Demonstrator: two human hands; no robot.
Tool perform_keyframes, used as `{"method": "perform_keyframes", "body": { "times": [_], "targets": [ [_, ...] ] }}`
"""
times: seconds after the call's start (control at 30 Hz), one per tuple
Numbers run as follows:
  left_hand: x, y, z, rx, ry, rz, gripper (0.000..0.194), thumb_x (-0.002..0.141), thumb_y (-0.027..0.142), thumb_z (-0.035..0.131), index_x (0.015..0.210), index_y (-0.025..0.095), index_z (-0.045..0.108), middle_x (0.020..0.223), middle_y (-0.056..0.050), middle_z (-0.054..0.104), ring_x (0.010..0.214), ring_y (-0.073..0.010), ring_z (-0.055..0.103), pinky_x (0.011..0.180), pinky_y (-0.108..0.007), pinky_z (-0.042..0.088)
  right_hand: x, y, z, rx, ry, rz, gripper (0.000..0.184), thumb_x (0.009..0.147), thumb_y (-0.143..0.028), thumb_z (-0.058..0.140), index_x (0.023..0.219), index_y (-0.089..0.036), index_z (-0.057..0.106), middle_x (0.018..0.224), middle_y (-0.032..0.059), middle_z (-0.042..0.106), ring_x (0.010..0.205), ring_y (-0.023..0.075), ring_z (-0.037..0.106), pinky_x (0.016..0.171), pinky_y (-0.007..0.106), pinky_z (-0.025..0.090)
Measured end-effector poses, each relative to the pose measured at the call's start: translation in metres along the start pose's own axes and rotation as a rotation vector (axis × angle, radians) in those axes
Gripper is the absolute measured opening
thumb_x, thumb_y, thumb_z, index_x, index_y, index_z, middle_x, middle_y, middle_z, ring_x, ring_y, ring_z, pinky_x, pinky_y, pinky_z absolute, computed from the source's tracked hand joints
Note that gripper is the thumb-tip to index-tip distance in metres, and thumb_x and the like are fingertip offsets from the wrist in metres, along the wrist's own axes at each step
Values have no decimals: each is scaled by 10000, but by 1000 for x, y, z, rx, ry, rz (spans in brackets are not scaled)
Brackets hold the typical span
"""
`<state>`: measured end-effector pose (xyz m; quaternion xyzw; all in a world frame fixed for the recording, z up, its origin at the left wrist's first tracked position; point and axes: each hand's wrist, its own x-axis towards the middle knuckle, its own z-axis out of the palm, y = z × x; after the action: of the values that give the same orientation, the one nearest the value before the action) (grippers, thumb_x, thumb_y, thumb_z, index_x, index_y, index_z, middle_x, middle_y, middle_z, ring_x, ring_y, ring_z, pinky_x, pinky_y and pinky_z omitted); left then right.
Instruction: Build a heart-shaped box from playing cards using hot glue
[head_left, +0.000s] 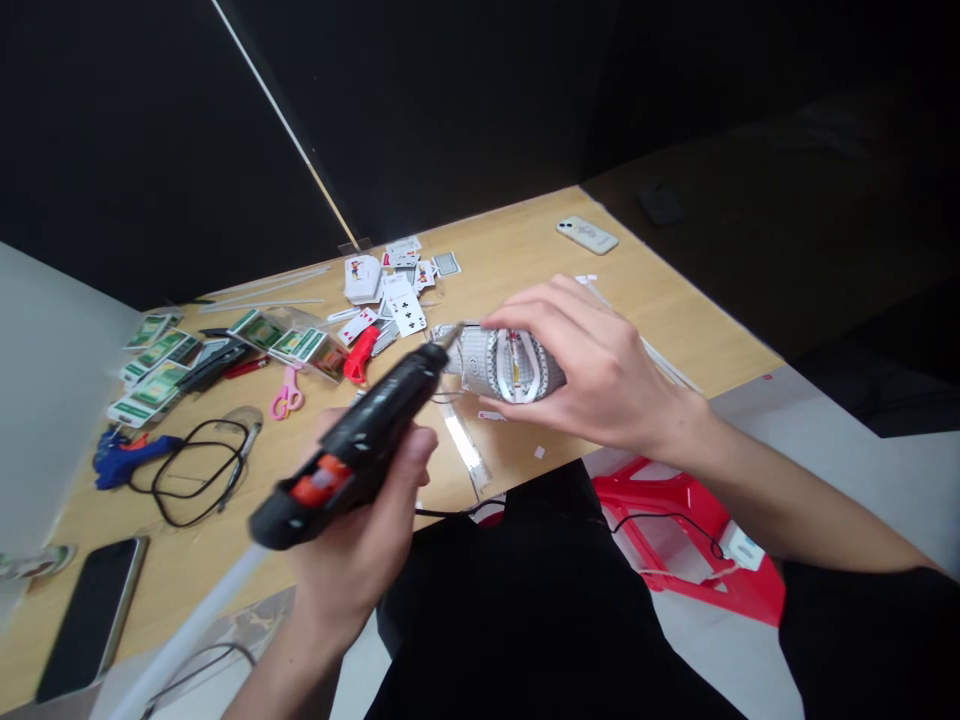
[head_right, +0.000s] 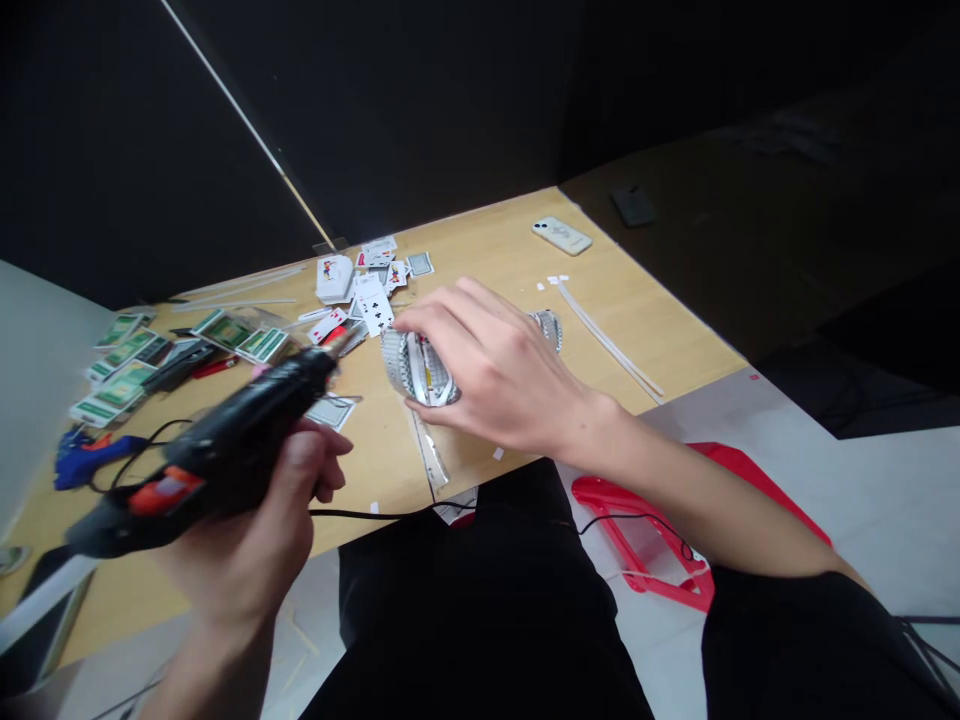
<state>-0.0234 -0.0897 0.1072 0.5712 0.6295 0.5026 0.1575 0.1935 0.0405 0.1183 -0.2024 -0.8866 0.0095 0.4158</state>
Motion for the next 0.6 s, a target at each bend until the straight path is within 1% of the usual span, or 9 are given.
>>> {"method": "perform_keyframes", "body": {
  "times": [0.03, 0.1, 0.17, 0.2, 0.27, 0.37, 0.4, 0.5, 0.6],
  "targets": [
    [0, -1, 4, -95, 78, -44, 212, 1054, 452, 708, 1047, 241, 699, 770, 10, 711, 571, -151, 640, 551, -326, 526, -1, 0, 1, 0, 6, 6, 390, 968, -317, 800, 1311, -185, 669, 1200, 122, 779, 1103, 317, 734, 991, 538, 611],
    [2, -2, 12, -211, 256, -71, 201, 1043, 444, 727, 1065, 245, 711, 822, 18, 728, 536, -127, 616, 538, -325, 517, -4, -3, 4, -3, 30, 18, 420, 959, -319, 808, 1333, -198, 661, 1206, 120, 780, 1101, 319, 737, 982, 538, 614],
    [4, 0, 22, -223, 364, -97, 180, 1008, 418, 773, 1024, 248, 715, 786, 37, 700, 541, -123, 597, 573, -332, 523, -8, -7, 9, -12, 61, 31, 462, 959, -314, 808, 1373, -196, 639, 1217, 131, 779, 1106, 324, 737, 960, 527, 622],
    [5, 2, 27, -203, 392, -121, 191, 979, 410, 806, 983, 247, 707, 751, 46, 674, 560, -127, 595, 599, -334, 527, -10, -10, 13, -19, 81, 36, 493, 963, -306, 802, 1406, -194, 618, 1226, 138, 778, 1106, 326, 737, 945, 519, 626],
    [7, 6, 34, -165, 378, -159, 264, 909, 407, 878, 936, 249, 669, 702, 62, 607, 607, -137, 592, 635, -330, 527, -13, -17, 21, -34, 132, 47, 565, 971, -279, 789, 1480, -186, 561, 1252, 151, 777, 1100, 325, 738, 929, 504, 632],
    [8, 9, 44, -201, 283, -126, 389, 848, 381, 926, 1012, 254, 598, 774, 64, 556, 689, -136, 578, 687, -318, 519, -16, -26, 31, -63, 215, 34, 631, 965, -252, 794, 1520, -128, 520, 1271, 184, 776, 1055, 320, 739, 919, 486, 634],
    [9, 9, 47, -227, 273, -101, 430, 841, 357, 929, 1050, 256, 568, 795, 66, 543, 698, -132, 565, 692, -312, 510, -17, -28, 34, -80, 229, 22, 631, 964, -252, 796, 1513, -104, 524, 1266, 195, 776, 1034, 318, 737, 912, 483, 634],
    [12, 6, 56, -263, 330, -21, 551, 809, 282, 943, 1086, 267, 468, 817, 82, 528, 685, -119, 533, 669, -285, 474, -18, -31, 36, -129, 222, -11, 588, 980, -262, 783, 1484, -76, 545, 1216, 198, 780, 999, 314, 731, 891, 482, 632],
    [14, 2, 61, -267, 348, 31, 620, 785, 247, 957, 1090, 276, 418, 820, 93, 521, 692, -122, 542, 691, -287, 483, -18, -31, 35, -146, 197, -8, 512, 1001, -276, 762, 1447, -106, 578, 1179, 176, 779, 1034, 316, 735, 907, 485, 633]
  ]
}}
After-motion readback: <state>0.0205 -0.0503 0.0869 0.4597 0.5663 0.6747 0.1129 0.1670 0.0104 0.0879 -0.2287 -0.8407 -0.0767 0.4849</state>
